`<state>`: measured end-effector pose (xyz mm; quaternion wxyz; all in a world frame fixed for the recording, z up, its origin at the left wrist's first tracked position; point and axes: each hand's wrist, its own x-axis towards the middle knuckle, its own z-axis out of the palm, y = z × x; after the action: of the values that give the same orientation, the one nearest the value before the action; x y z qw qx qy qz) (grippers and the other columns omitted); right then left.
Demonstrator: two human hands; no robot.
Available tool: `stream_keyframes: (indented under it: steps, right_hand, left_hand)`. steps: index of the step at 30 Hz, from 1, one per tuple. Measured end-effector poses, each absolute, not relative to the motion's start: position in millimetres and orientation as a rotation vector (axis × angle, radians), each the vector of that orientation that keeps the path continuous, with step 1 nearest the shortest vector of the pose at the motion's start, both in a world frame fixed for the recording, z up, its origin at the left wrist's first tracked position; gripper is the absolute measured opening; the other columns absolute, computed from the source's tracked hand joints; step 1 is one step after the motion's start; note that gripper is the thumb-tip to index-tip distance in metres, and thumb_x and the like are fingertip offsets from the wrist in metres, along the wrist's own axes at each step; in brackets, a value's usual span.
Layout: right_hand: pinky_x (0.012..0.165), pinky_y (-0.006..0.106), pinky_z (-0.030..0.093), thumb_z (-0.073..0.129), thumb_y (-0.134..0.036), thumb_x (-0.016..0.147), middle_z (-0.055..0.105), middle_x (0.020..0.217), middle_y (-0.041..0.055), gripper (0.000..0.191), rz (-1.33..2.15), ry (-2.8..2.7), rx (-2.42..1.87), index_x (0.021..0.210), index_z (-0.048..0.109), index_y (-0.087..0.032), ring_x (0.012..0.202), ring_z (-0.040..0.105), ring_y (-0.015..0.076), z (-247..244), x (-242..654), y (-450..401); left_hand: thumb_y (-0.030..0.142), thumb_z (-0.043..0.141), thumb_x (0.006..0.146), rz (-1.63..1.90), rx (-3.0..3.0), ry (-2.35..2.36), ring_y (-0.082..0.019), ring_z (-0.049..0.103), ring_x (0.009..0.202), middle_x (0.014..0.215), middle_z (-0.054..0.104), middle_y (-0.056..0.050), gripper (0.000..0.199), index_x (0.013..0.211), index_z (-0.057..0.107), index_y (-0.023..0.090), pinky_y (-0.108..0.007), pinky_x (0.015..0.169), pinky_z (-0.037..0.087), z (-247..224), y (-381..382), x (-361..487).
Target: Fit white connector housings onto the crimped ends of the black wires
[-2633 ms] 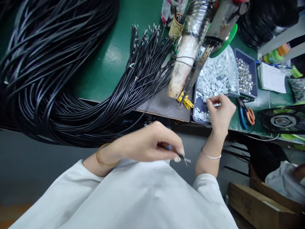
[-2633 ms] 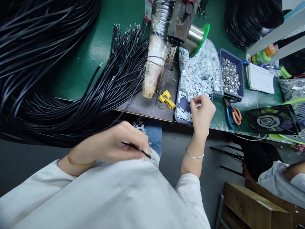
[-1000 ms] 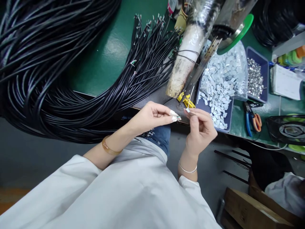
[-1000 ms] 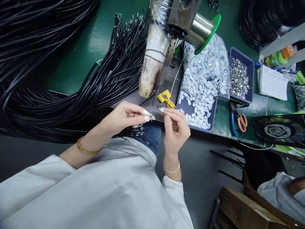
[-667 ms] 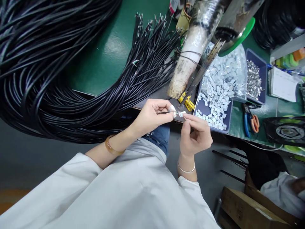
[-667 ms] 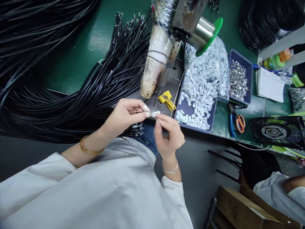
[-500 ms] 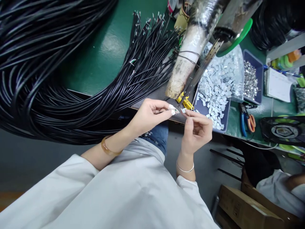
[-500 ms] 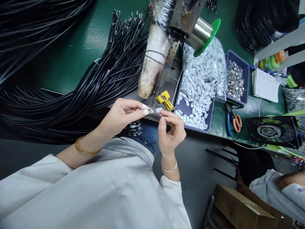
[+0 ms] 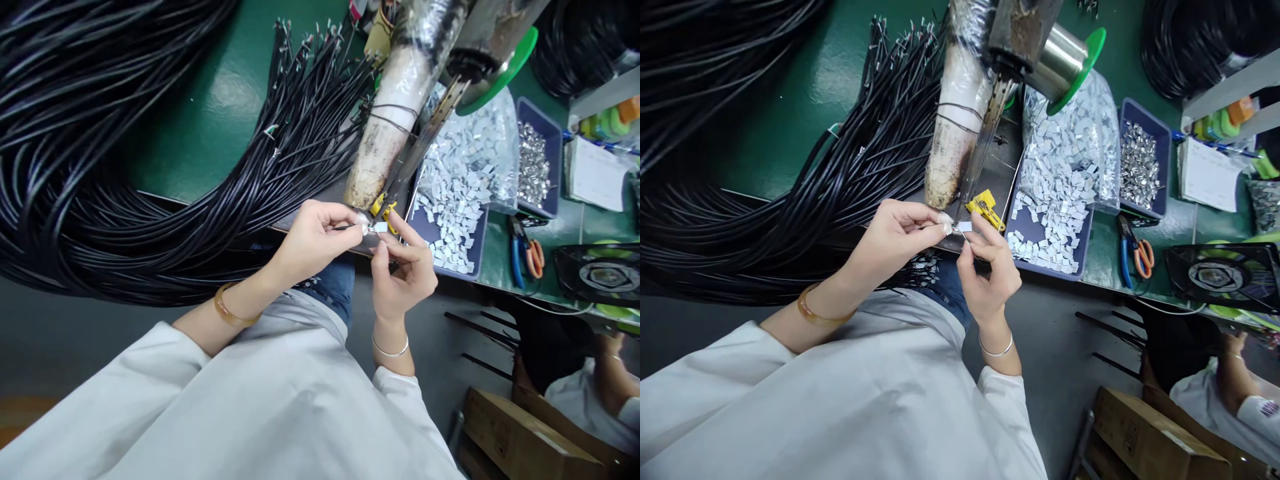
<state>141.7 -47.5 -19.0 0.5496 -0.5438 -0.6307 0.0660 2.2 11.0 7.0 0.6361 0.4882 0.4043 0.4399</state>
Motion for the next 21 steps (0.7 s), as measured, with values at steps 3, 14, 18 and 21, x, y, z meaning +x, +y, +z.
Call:
stream_keyframes:
  steps: [3,14,18,21]
  right_hand:
    - [0.075,0.038,0.067,0.063,-0.015,0.087,0.072,0.119,0.0076,0.010,0.212,-1.471,-1.308,0.090,0.058,-0.023,0.089,0.076,0.0191,-15,142,-47]
    - [0.083,0.041,0.068,0.064,-0.014,0.085,0.073,0.117,0.0071,0.010,0.204,-1.502,-1.283,0.087,0.060,-0.022,0.103,0.074,0.0214,-6,139,-46]
    - [0.073,0.034,0.067,0.065,-0.015,0.085,0.075,0.112,0.0054,0.010,0.207,-1.491,-1.339,0.089,0.060,-0.023,0.090,0.075,0.0180,-9,141,-46]
    - [0.068,0.031,0.065,0.066,-0.015,0.085,0.075,0.111,0.0051,0.011,0.199,-1.495,-1.362,0.091,0.063,-0.023,0.089,0.075,0.0180,-8,143,-45]
  left_hand:
    - [0.020,0.069,0.072,1.003,1.109,0.919,-0.010,0.060,0.066,0.071,0.071,-0.002,0.009,0.070,0.075,0.012,-0.020,0.062,0.050,9,12,2]
    - [0.019,0.070,0.070,0.996,1.073,0.927,-0.011,0.061,0.065,0.070,0.071,-0.001,0.008,0.069,0.075,0.013,-0.020,0.063,0.051,10,12,2]
    - [0.018,0.069,0.070,0.956,1.110,0.957,-0.011,0.061,0.065,0.069,0.070,-0.001,0.008,0.068,0.075,0.012,-0.021,0.063,0.051,7,12,1]
    - [0.019,0.069,0.071,0.970,1.126,0.960,-0.012,0.062,0.067,0.069,0.070,-0.002,0.009,0.069,0.076,0.013,-0.020,0.064,0.051,9,11,1]
